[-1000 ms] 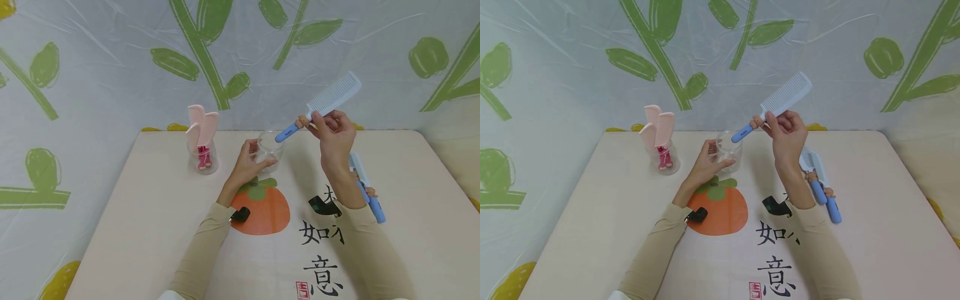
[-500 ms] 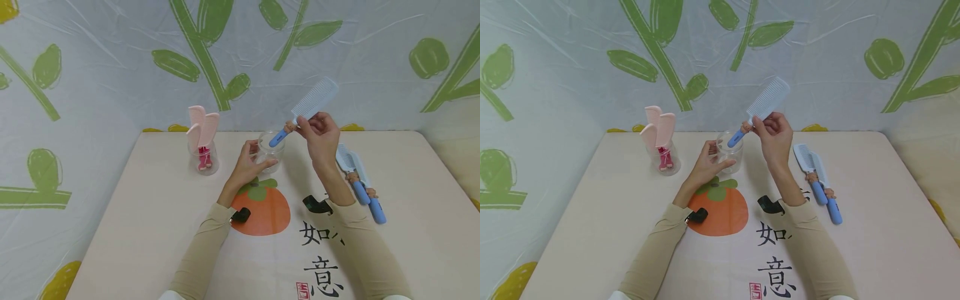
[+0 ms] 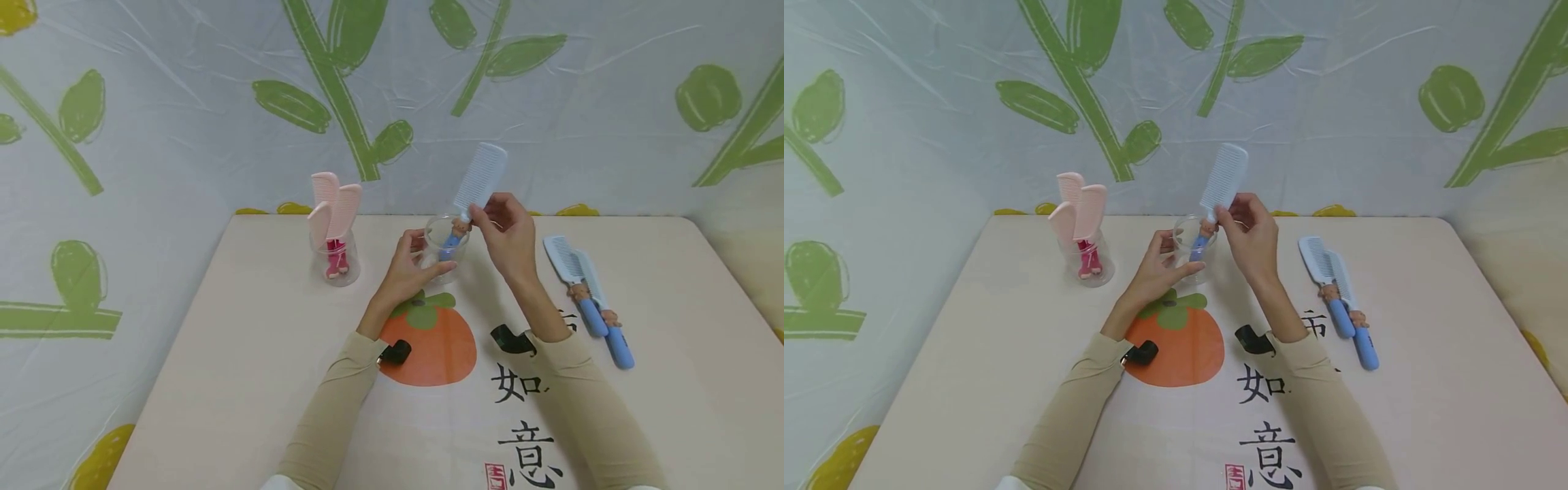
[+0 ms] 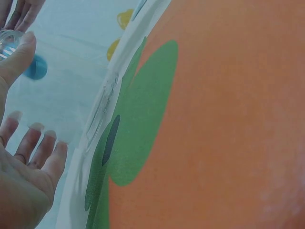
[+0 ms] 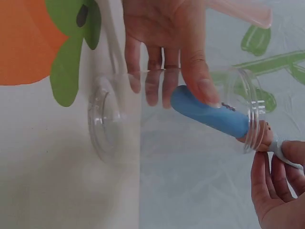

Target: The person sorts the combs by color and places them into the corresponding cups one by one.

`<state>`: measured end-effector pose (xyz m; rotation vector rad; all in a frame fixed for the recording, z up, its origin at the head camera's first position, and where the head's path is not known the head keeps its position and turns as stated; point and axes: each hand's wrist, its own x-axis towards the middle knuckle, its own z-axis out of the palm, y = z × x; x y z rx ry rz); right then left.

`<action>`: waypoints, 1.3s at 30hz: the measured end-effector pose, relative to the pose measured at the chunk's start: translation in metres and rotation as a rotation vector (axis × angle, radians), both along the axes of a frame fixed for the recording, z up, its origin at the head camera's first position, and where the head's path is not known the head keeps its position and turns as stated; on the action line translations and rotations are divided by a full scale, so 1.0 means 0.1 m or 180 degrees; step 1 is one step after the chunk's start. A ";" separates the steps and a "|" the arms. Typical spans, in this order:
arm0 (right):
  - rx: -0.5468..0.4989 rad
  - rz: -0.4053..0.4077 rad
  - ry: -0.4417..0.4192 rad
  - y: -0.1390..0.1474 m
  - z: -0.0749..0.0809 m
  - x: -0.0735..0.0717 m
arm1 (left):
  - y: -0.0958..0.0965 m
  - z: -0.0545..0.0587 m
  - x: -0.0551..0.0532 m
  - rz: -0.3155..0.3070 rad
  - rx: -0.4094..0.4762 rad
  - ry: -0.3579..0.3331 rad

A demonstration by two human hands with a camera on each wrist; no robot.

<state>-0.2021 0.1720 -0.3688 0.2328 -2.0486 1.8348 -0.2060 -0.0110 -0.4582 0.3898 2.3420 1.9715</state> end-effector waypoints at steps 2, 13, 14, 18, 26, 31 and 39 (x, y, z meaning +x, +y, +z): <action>0.0125 -0.0027 0.0020 -0.03 0.05 0.04 | 0.01 0.00 0.00 0.0022 0.0000 -0.0018; 0.0904 0.0046 0.0248 -0.04 -0.13 -0.04 | 0.01 0.00 0.01 -0.0030 0.0006 0.0053; 0.0962 0.0045 0.0233 -0.04 -0.15 -0.04 | 0.02 0.00 0.01 -0.0046 0.0008 0.0067; 0.1055 0.0060 0.0109 -0.01 -0.20 -0.04 | 0.02 -0.01 0.01 -0.0073 -0.0009 0.0073; 0.1109 0.0101 0.0044 0.04 -0.21 -0.07 | 0.01 0.00 0.01 -0.0020 -0.0021 0.0073; 0.1251 0.0131 -0.0074 0.11 -0.22 -0.04 | 0.01 -0.01 0.01 -0.0002 -0.0024 0.0069; 0.1430 0.0211 -0.0249 0.30 -0.23 0.05 | 0.01 0.00 0.01 -0.0017 -0.0085 0.0073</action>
